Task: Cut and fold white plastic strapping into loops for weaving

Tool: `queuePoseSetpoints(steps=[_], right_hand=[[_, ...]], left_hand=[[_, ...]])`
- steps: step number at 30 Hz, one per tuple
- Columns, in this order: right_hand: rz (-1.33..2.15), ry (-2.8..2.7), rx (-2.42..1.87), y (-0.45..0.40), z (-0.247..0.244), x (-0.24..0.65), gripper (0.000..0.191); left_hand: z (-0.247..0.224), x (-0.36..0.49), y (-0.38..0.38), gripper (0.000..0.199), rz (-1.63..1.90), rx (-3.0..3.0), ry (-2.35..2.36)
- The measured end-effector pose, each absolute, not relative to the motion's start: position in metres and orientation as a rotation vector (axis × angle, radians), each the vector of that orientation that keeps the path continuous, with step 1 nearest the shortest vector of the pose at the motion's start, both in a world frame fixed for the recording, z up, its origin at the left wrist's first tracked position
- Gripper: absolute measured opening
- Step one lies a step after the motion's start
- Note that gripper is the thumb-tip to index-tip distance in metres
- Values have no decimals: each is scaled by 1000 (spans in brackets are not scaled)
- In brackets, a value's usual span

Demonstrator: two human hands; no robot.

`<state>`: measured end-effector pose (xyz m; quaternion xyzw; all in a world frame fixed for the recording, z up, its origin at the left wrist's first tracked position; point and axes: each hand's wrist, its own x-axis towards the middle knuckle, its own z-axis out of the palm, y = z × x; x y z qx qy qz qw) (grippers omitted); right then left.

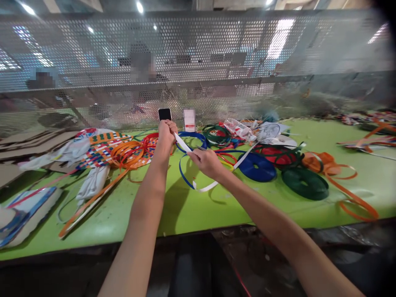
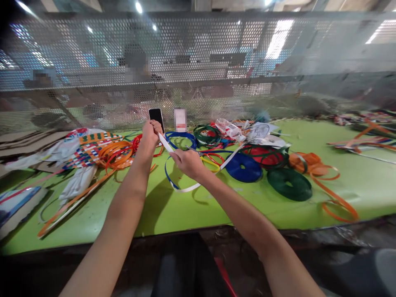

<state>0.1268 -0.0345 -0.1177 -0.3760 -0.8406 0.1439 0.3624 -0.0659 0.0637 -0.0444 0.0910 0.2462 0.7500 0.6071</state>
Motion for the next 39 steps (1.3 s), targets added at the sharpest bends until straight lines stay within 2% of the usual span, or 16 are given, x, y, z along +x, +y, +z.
queuePoseSetpoints(steps=[3,9,11,18,25,30,35,37,39], right_hand=[[386,-2149,-932,-36,-117,125,44],[938,-2160,-682,-39,-114,134,36],[1008,-2130,-689,-39,-116,138,34],[553,-2006,-864,-30,-121,144,29],[557,-1904,-850,-25,-122,147,30],[510,-2033,-726,-34,-125,143,30],[395,-2179,-832,-50,-122,141,30],[440,-2203,-884,-56,-120,140,29],[537,-2165,-879,-60,-119,138,38]], left_hand=[[-45,-72,64,38,1744,231,577],[-43,-72,65,38,1735,204,548],[-43,-70,65,38,1741,175,546],[-39,-60,62,37,1823,179,557],[-2,-46,31,36,2008,363,343],[22,-54,2,43,1890,556,215],[24,-53,-9,46,1816,679,248],[23,-47,-11,47,1780,718,302],[21,-37,-13,47,1758,753,360]])
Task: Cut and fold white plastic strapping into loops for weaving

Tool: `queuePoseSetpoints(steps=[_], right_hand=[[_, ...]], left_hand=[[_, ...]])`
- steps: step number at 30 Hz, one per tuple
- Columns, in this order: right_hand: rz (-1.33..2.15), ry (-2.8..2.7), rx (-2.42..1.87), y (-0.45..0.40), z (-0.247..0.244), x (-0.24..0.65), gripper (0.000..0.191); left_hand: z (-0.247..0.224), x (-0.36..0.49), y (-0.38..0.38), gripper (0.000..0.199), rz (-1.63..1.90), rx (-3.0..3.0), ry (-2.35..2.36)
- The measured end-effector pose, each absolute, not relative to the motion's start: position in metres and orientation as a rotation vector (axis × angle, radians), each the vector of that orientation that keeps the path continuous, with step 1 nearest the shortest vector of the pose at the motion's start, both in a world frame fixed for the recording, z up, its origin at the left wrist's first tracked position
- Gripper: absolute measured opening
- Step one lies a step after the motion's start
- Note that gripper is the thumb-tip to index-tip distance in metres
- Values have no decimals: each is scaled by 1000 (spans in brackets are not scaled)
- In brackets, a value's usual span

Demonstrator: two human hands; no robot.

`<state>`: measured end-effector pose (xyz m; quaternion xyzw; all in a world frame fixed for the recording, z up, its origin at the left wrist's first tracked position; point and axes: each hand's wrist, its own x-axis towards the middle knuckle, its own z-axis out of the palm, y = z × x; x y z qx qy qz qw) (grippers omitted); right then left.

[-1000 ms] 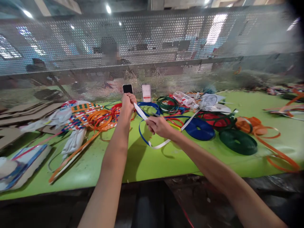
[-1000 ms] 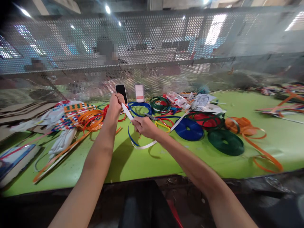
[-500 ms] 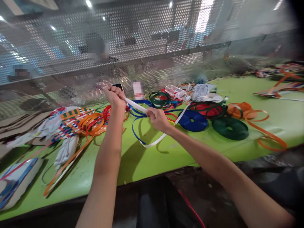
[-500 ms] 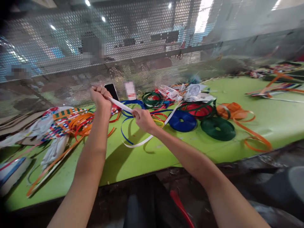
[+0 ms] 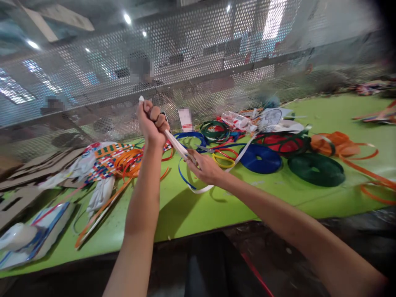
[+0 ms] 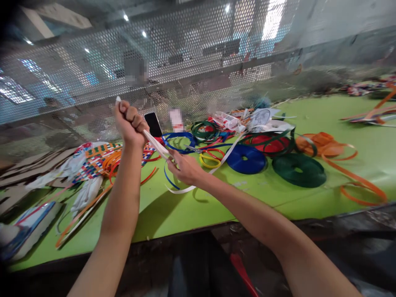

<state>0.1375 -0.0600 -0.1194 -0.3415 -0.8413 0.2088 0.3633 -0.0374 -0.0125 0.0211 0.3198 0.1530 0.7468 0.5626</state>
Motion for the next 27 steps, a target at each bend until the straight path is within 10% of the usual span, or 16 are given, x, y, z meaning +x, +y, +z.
queuePoseSetpoints(steps=[13,27], right_hand=[[1003,-1514,-750,-40,-118,134,51],[539,-1929,-956,-50,-117,134,22]], left_hand=[[-23,55,-18,45,1699,811,515],[0,-7,1,39,1774,676,389]])
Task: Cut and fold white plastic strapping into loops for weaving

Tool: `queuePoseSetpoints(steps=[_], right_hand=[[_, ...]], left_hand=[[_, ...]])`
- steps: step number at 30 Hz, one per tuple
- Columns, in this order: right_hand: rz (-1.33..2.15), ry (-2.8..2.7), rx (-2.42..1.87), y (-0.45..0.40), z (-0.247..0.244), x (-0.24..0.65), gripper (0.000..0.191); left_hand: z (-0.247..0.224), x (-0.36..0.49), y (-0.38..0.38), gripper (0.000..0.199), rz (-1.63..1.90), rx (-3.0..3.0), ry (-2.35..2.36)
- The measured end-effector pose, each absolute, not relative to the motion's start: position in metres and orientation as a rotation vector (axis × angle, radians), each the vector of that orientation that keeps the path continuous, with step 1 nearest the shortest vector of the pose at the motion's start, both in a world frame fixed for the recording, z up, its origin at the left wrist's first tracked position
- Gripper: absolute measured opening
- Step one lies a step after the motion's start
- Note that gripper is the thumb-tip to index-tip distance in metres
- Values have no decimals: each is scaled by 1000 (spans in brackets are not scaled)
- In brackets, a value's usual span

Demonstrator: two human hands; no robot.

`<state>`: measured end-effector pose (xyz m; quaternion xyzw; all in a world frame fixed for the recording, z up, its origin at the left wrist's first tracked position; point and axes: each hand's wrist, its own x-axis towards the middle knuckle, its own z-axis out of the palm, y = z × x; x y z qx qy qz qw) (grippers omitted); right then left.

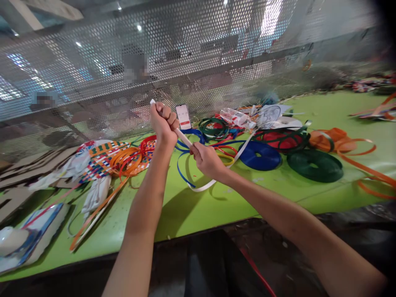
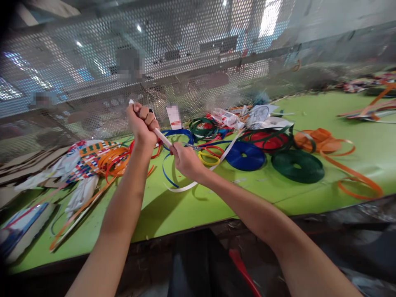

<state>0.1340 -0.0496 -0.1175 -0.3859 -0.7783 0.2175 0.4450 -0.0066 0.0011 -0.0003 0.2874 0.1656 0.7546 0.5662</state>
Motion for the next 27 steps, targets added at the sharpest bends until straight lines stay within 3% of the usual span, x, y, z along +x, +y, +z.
queuePoseSetpoints(steps=[8,14,21,27], right_hand=[[468,-1880,-844,-58,-115,130,36],[345,-1944,-693,-72,-112,127,26],[71,-1861,-762,-85,-114,131,30],[112,-1895,-726,-90,-115,127,23]], left_hand=[[16,-29,-7,43,1788,720,434],[24,-46,-19,40,1847,755,422],[27,-40,-38,35,1842,896,150],[26,-40,-37,34,1852,867,151]])
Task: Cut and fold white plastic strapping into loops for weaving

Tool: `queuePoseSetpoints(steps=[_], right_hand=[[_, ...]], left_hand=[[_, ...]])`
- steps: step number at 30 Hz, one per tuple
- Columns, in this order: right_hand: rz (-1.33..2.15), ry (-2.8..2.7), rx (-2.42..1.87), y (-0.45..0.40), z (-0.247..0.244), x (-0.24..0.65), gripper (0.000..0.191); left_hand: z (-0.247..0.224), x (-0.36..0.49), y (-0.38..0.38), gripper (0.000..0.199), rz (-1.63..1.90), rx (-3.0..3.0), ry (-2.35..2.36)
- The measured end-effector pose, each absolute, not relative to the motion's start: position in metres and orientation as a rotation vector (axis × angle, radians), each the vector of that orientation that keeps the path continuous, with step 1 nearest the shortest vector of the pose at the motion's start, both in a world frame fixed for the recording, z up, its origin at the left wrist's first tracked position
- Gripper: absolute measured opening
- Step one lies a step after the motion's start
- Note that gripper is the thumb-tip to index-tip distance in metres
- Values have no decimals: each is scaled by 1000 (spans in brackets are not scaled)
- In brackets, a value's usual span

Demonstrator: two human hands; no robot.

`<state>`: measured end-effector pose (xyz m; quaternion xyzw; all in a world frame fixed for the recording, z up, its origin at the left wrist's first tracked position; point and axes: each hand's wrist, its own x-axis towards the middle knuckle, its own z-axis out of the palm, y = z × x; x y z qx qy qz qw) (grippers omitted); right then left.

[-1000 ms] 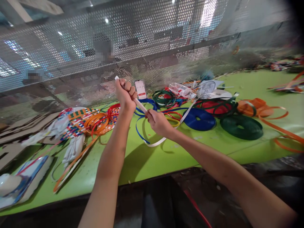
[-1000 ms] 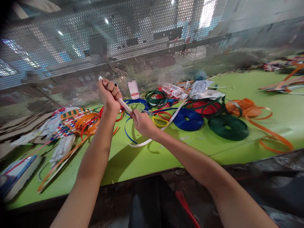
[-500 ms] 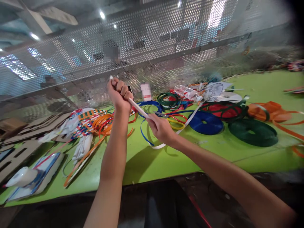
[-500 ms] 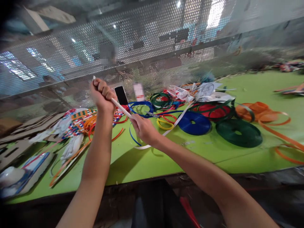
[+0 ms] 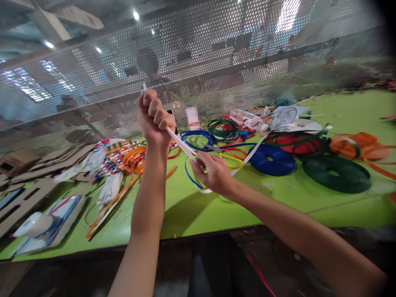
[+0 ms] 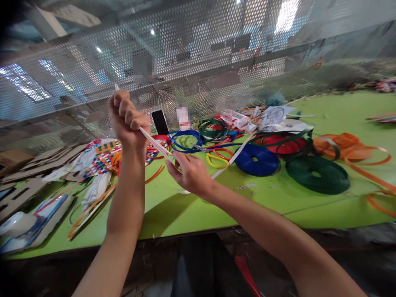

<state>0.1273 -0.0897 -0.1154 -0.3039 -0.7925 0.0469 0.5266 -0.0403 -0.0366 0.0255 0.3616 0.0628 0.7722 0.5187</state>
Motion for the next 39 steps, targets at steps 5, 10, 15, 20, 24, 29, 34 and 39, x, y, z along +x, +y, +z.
queuePoseSetpoints(steps=[5,10,15,20,24,29,34,39], right_hand=[[154,-1881,-793,-92,-116,126,29],[240,-1891,-736,-88,-120,129,59],[285,-1854,-629,-85,-124,133,63],[243,-1832,-539,-84,-120,133,53],[264,-1862,-642,-82,-117,131,40],[384,-1908,-692,-74,-119,129,25],[377,-1939,-591,-70,-121,127,34],[244,-2014,-554,-74,-122,125,29]], left_hand=[[26,-40,-37,34,1841,827,175],[24,-40,-34,33,1825,830,219],[23,-40,-29,33,1797,767,265],[18,-28,-24,34,1691,766,351],[14,-12,-23,37,1578,761,419],[16,-8,-23,42,1537,776,454],[23,-37,-15,42,1669,740,441],[16,-64,5,43,1696,688,380]])
